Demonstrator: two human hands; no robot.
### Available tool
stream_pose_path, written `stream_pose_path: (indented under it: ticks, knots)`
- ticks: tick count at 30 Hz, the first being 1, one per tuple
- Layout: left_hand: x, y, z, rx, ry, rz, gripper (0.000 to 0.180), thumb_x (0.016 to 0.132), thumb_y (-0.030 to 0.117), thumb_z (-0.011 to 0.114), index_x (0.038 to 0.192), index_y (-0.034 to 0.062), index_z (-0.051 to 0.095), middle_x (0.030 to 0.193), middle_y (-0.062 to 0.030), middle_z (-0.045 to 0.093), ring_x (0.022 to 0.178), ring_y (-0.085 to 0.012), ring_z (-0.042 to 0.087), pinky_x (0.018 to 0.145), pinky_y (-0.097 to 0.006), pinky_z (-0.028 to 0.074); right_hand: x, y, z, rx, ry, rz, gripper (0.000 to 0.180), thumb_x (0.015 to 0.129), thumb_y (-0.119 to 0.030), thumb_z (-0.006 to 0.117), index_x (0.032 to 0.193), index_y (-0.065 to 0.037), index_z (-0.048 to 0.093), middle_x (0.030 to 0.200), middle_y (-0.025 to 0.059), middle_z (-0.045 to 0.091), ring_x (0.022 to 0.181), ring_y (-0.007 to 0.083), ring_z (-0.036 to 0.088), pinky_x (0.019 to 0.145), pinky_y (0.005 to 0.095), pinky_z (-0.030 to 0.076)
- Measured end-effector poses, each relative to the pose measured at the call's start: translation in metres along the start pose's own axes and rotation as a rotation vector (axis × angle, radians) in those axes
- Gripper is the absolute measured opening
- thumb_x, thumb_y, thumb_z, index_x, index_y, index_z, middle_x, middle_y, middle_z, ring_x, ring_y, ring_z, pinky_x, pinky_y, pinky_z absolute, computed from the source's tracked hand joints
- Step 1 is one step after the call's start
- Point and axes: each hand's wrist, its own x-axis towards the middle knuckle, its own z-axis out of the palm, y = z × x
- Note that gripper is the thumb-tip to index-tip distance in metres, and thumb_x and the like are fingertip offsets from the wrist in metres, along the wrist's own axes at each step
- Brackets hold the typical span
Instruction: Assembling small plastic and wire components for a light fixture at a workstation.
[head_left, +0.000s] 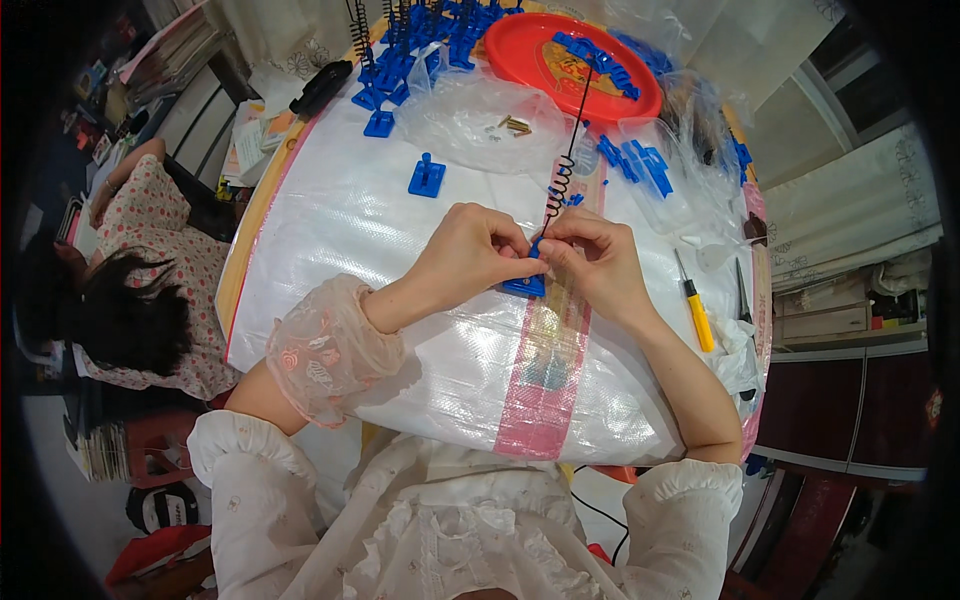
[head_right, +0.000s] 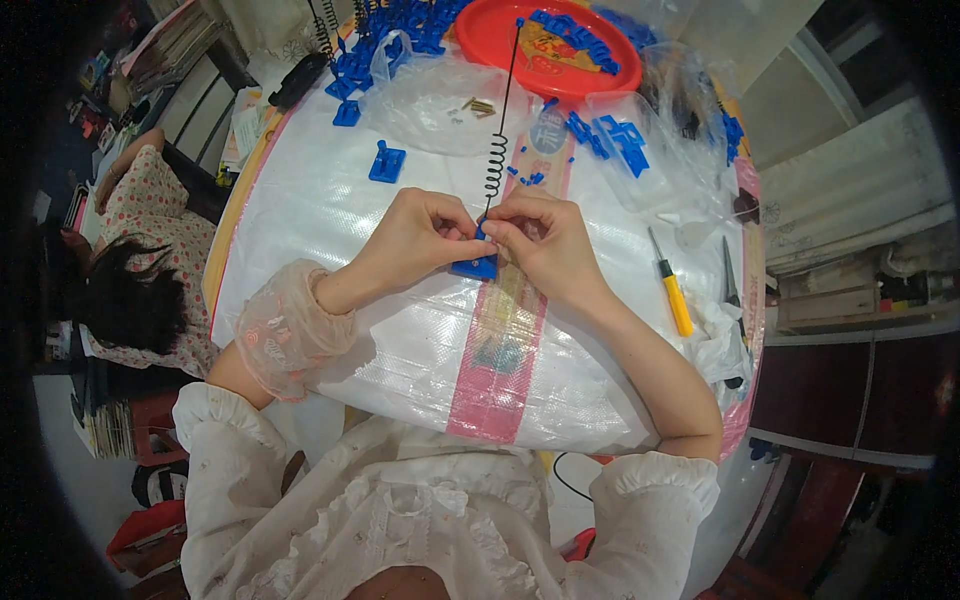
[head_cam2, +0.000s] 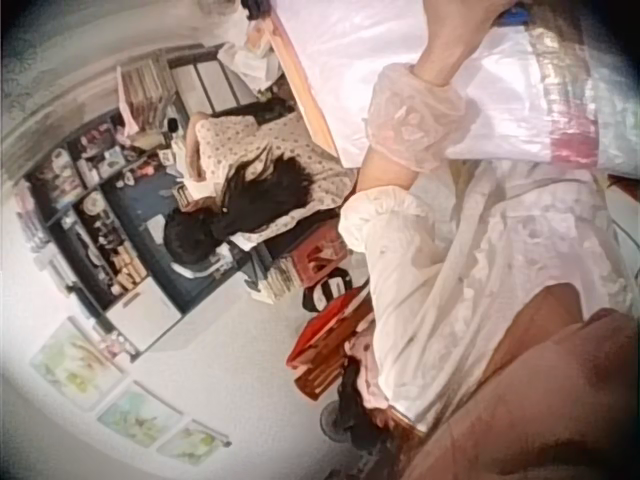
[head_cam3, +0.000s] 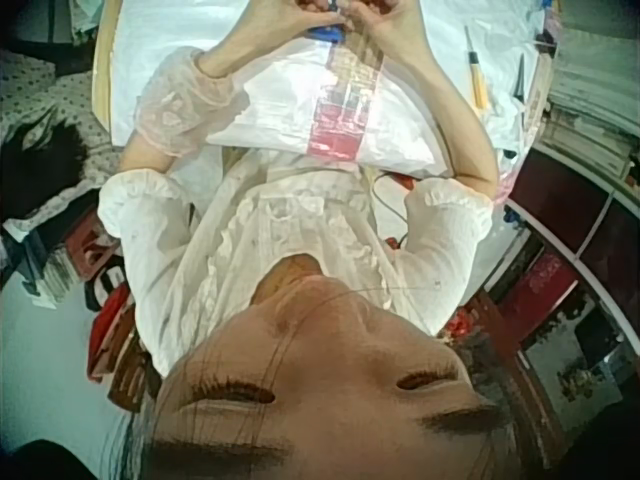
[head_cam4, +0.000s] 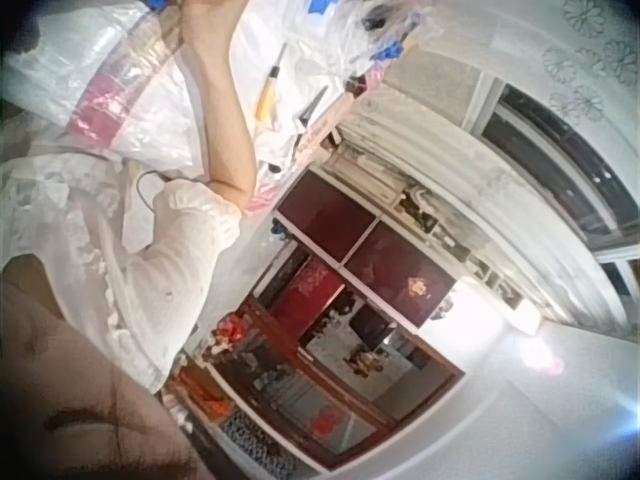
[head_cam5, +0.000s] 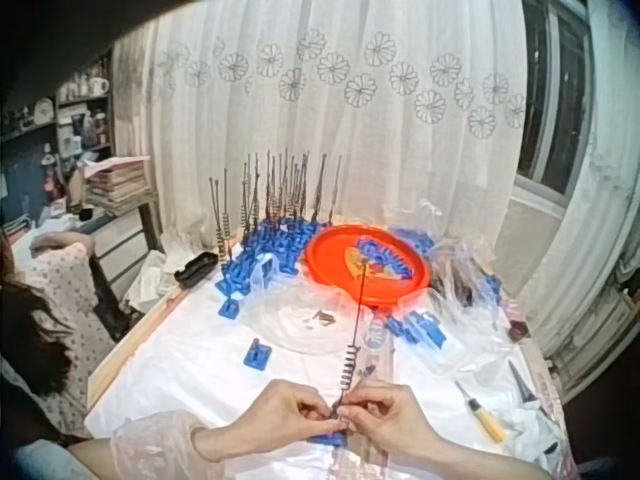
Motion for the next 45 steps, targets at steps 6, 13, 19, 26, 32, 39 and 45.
stream_pose_path:
  ticks: [6, 13, 19, 26, 32, 39, 45]
  knots:
    - [0.001, -0.002, 0.001, -0.039, 0.013, 0.002, 0.026, 0.075, 0.017, 0.087, 0.075, -0.0043, 0.073, 0.060, -0.0039, 0.062, 0.056, -0.0071, 0.051, 0.052, -0.026, 0.041, 0.000, -0.002, 0.001, 0.008, 0.030, -0.015, 0.010, 0.086, 0.001, 0.071, 0.093, 0.007, 0.072, 0.084, 0.0084, 0.065, 0.078, 0.0142, 0.058, 0.073, 0.0285, 0.045]
    - [0.000, 0.000, 0.001, -0.091, 0.007, 0.033, 0.026, 0.078, 0.017, 0.086, 0.074, -0.0041, 0.071, 0.060, -0.0015, 0.059, 0.058, -0.0057, 0.049, 0.052, -0.025, 0.037, 0.000, -0.003, -0.002, 0.032, 0.016, -0.019, 0.011, 0.085, 0.001, 0.071, 0.094, 0.007, 0.072, 0.085, 0.0087, 0.065, 0.081, 0.0149, 0.059, 0.075, 0.0289, 0.046]
    - [-0.001, 0.005, 0.001, -0.130, -0.028, -0.016, 0.027, 0.080, 0.018, 0.086, 0.075, -0.0035, 0.072, 0.063, 0.0000, 0.060, 0.060, -0.0047, 0.048, 0.053, -0.025, 0.037, -0.001, -0.005, -0.003, 0.106, 0.005, 0.052, 0.009, 0.088, 0.000, 0.072, 0.095, 0.007, 0.073, 0.088, 0.0066, 0.068, 0.081, 0.0113, 0.064, 0.075, 0.0260, 0.052]
    - [-0.001, 0.010, 0.001, -0.188, -0.075, -0.076, 0.027, 0.081, 0.019, 0.086, 0.074, -0.0027, 0.072, 0.063, 0.0002, 0.061, 0.061, -0.0045, 0.050, 0.054, -0.024, 0.038, -0.001, 0.001, -0.007, 0.188, -0.004, 0.110, 0.008, 0.089, 0.002, 0.073, 0.095, 0.007, 0.074, 0.089, 0.0066, 0.070, 0.079, 0.0106, 0.066, 0.072, 0.0250, 0.054]
    - [-0.001, 0.006, 0.002, -0.242, -0.116, -0.121, 0.027, 0.081, 0.019, 0.086, 0.073, -0.0026, 0.072, 0.064, -0.0001, 0.062, 0.061, -0.0045, 0.051, 0.054, -0.023, 0.039, -0.001, -0.002, -0.008, 0.242, 0.000, 0.164, 0.005, 0.087, 0.002, 0.074, 0.091, 0.005, 0.075, 0.084, 0.0055, 0.071, 0.077, 0.0101, 0.067, 0.070, 0.0246, 0.053]
    - [0.000, 0.006, 0.002, -0.240, -0.171, -0.134, 0.020, 0.086, 0.015, 0.082, 0.078, -0.0013, 0.073, 0.069, 0.0000, 0.065, 0.065, -0.0039, 0.055, 0.058, -0.022, 0.042, -0.002, -0.003, -0.008, 0.268, -0.003, 0.166, 0.003, 0.086, 0.001, 0.076, 0.088, 0.003, 0.075, 0.082, 0.0046, 0.071, 0.075, 0.0087, 0.066, 0.069, 0.0241, 0.052]
    - [-0.001, 0.008, 0.000, -0.211, -0.197, -0.121, 0.019, 0.089, 0.015, 0.080, 0.080, -0.0007, 0.073, 0.072, 0.0008, 0.066, 0.068, -0.0039, 0.056, 0.060, -0.021, 0.043, -0.002, -0.004, -0.009, 0.263, -0.008, 0.151, 0.003, 0.085, 0.001, 0.076, 0.087, 0.003, 0.075, 0.083, 0.0046, 0.071, 0.075, 0.0086, 0.066, 0.069, 0.0239, 0.052]
